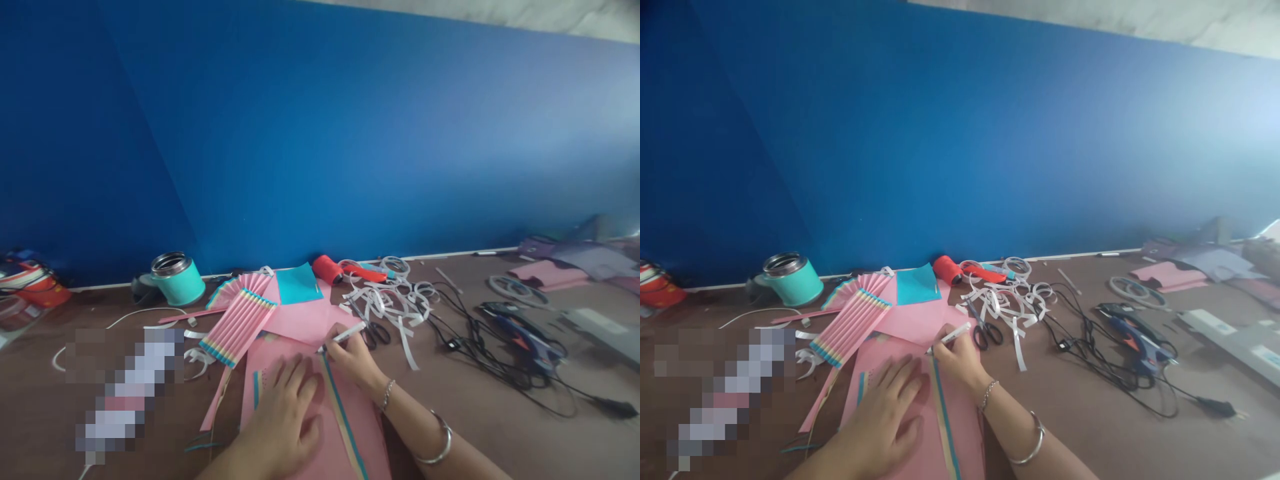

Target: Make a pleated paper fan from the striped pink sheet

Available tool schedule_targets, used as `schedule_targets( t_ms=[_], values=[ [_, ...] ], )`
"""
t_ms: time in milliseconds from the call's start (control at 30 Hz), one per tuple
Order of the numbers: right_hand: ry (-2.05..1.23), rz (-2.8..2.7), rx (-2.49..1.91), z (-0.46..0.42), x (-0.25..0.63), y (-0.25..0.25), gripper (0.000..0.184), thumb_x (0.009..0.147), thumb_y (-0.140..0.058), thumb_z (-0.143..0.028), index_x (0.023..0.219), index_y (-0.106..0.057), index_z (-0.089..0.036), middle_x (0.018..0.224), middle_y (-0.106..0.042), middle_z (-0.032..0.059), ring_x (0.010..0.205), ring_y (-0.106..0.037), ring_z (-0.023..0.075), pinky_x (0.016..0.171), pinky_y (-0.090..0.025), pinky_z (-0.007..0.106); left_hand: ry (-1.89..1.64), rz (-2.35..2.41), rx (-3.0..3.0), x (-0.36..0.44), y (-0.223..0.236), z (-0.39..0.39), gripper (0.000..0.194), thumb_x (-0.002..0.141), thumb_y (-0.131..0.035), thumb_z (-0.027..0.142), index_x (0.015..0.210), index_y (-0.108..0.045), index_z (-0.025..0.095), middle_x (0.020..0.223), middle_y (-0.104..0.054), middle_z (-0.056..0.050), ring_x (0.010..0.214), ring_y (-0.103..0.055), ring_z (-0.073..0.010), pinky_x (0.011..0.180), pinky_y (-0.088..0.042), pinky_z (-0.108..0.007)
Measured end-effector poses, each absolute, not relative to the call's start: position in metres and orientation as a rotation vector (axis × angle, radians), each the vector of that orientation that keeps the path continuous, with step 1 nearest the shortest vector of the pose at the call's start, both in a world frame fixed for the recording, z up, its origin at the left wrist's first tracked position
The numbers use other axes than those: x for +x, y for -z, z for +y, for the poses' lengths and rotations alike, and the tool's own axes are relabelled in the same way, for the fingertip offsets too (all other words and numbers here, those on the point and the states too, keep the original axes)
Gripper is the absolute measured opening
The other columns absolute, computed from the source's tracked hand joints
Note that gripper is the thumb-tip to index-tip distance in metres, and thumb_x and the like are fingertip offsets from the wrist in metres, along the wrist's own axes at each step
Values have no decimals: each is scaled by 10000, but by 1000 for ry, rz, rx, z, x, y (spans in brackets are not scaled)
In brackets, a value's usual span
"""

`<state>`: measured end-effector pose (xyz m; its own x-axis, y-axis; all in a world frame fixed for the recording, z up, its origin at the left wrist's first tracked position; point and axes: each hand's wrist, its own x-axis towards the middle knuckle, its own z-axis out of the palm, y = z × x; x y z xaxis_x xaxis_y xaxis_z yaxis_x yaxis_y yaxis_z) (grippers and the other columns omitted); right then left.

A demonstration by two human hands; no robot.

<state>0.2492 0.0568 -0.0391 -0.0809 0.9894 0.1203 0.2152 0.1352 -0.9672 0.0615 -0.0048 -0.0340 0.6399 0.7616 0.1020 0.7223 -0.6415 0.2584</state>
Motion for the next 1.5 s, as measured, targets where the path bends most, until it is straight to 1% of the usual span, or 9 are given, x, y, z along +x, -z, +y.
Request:
schedule_targets(
  t_ms=[200,333,667,800,1067,1333,1500],
  values=[
    [-991,-1525,-1271,57,248,40,65,679,-494,-147,632,-525,-180,563,-531,-26,536,-467,113,508,-364,214,-273,1220,2651,62,33,-4,548,802,-542,265,1342,-457,224,1470,-390,-104,1360,-305,-325,1110,-226,-577],
    [-1022,-1517,-1244,56,249,39,68,683,-495,-152,630,-525,-183,561,-547,-22,538,-488,118,511,-376,216,-267,1221,2642,62,33,-4,547,800,-549,272,1338,-465,220,1464,-398,-109,1351,-320,-326,1109,-223,-581],
    [-928,-1578,-1289,56,247,35,94,685,-492,-121,632,-542,-183,576,-553,-21,545,-486,119,505,-366,209,-244,1234,2633,64,30,-5,541,799,-547,264,1334,-476,215,1463,-402,-110,1357,-312,-326,1109,-233,-578],
    [-882,-1606,-1301,57,247,37,103,660,-501,-97,621,-537,-186,579,-557,-19,554,-486,121,510,-370,209,-229,1235,2635,64,30,-5,542,803,-542,272,1337,-473,210,1471,-390,-113,1364,-302,-324,1111,-231,-577],
    [-1063,-1469,-1232,57,250,37,73,681,-482,-174,610,-491,-193,534,-514,-31,519,-467,116,506,-372,219,-260,1231,2646,63,32,-5,548,792,-548,255,1334,-473,216,1461,-405,-109,1356,-315,-322,1112,-230,-572],
    [-990,-1558,-1279,54,249,34,82,660,-496,-128,603,-503,-186,558,-510,-30,533,-449,110,504,-350,211,-261,1235,2647,63,33,-5,540,804,-537,260,1338,-466,223,1472,-388,-102,1358,-309,-315,1116,-220,-568],
    [-970,-1575,-1277,55,249,36,95,660,-488,-112,605,-496,-188,568,-522,-21,545,-463,119,510,-361,216,-242,1230,2641,63,33,-4,554,795,-551,265,1341,-466,216,1470,-390,-108,1356,-312,-322,1115,-219,-572]
  ],
)
